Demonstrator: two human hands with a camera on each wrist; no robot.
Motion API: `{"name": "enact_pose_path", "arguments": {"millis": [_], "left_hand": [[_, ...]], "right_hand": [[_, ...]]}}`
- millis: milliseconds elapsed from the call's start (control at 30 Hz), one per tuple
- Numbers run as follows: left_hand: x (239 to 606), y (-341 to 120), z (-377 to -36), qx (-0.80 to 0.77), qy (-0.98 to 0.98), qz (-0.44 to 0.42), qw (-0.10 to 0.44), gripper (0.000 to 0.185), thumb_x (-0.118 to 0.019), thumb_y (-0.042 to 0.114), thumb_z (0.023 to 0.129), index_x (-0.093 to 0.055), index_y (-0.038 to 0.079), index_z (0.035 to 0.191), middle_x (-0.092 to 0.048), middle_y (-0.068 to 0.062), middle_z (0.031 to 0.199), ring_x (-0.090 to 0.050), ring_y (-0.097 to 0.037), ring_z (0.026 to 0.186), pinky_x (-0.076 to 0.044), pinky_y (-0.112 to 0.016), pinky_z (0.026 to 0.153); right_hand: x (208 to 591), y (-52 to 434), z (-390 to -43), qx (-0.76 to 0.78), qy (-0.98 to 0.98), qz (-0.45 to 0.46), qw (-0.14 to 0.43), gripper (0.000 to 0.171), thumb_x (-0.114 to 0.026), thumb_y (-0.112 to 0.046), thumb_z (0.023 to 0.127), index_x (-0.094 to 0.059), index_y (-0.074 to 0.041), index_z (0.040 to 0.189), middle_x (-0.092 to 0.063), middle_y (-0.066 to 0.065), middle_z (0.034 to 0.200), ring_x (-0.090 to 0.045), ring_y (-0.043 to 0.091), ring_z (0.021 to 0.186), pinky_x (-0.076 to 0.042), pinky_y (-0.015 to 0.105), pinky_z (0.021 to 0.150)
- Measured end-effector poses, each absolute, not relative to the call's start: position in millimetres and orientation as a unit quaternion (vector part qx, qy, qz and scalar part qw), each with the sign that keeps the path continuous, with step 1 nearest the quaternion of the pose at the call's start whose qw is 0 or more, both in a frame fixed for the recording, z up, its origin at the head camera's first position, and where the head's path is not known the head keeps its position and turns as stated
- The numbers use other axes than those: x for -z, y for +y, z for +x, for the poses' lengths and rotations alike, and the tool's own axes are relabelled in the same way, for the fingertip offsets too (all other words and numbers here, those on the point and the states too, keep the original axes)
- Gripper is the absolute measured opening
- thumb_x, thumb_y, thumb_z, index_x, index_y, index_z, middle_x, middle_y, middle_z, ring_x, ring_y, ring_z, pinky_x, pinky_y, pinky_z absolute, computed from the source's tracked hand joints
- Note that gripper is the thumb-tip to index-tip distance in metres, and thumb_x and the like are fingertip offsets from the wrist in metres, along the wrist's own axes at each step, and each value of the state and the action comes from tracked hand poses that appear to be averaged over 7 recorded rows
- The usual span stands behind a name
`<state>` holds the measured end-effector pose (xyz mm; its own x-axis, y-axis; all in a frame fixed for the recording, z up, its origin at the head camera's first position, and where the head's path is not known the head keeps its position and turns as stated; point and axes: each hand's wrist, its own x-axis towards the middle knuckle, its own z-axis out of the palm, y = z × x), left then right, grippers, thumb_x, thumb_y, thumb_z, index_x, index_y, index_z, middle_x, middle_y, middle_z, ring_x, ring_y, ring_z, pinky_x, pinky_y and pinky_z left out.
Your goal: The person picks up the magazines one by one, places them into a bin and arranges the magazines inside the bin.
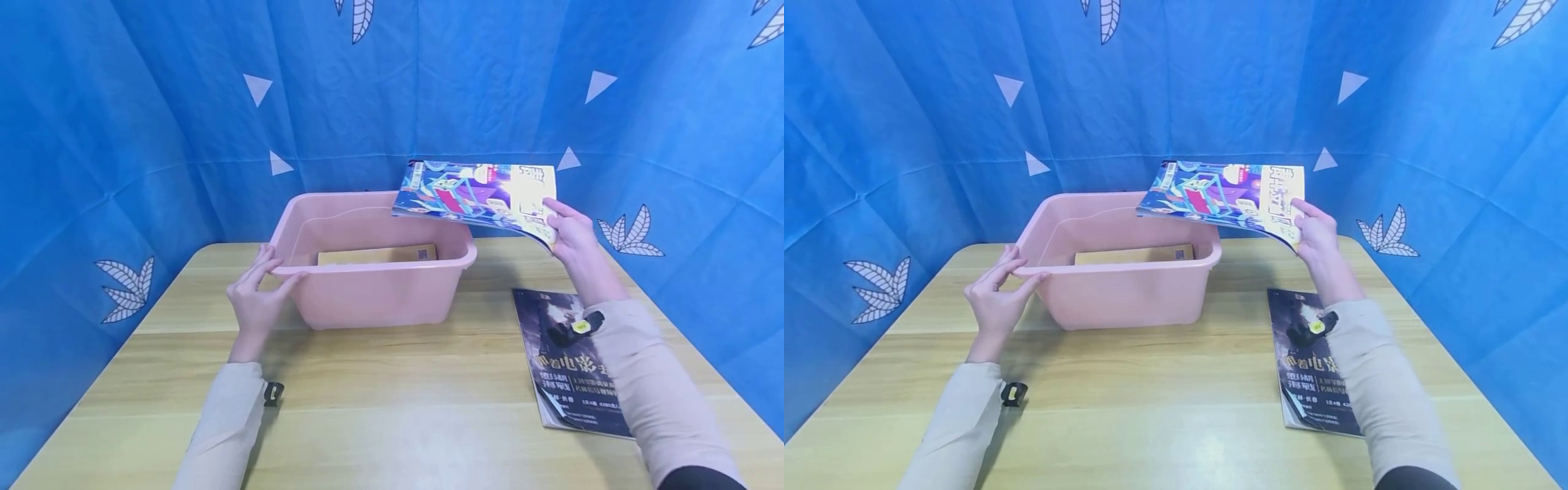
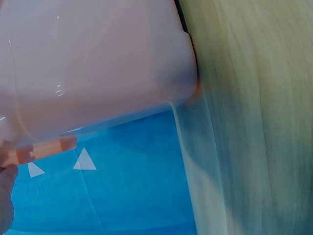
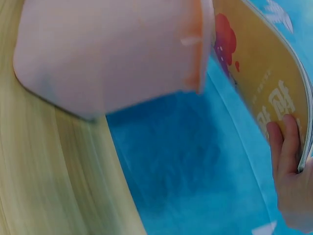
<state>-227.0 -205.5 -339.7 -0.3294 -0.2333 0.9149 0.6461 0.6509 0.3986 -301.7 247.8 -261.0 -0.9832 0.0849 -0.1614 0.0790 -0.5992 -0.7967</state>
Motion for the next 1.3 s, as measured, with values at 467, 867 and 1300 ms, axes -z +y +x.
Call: {"name": "enact_pose_path", "arguments": {"millis": [467, 867, 1300], "left_hand": [[344.6, -208.0, -227.6, 0.393, -0.732, -0.126, 0.542, 0.043, -0.085, -0.002, 0.047, -0.068, -0.007, 0.087, -0.061, -0.02, 0.102, -0.055, -0.032, 0.103, -0.042, -0.033, 0.088], [344.6, -209.6, -225.4, 0.398, -0.735, -0.119, 0.536, 0.045, -0.085, 0.003, 0.05, -0.068, -0.005, 0.09, -0.061, -0.017, 0.104, -0.054, -0.029, 0.105, -0.042, -0.029, 0.088], [343.0, -207.6, -223.8, 0.404, -0.744, -0.116, 0.519, 0.043, -0.082, 0.023, 0.06, -0.069, -0.002, 0.092, -0.061, -0.014, 0.107, -0.052, -0.025, 0.108, -0.041, -0.029, 0.09]], "right_hand": [[253.8, 168.8, -302.2, -0.823, -0.563, -0.067, -0.02, 0.043, -0.031, 0.004, 0.093, -0.037, -0.004, 0.135, -0.035, 0.014, 0.138, -0.041, 0.023, 0.12, -0.05, 0.02, 0.069], [253.3, 119.0, -308.2, -0.8, -0.598, -0.039, -0.029, 0.039, -0.031, 0.003, 0.093, -0.044, -0.003, 0.13, -0.044, 0.017, 0.129, -0.048, 0.026, 0.112, -0.044, 0.033, 0.087], [254.8, 92.1, -307.7, -0.805, -0.592, -0.008, -0.047, 0.036, -0.034, 0.006, 0.092, -0.051, -0.002, 0.124, -0.044, -0.001, 0.132, -0.05, 0.024, 0.111, -0.045, 0.034, 0.085]]}}
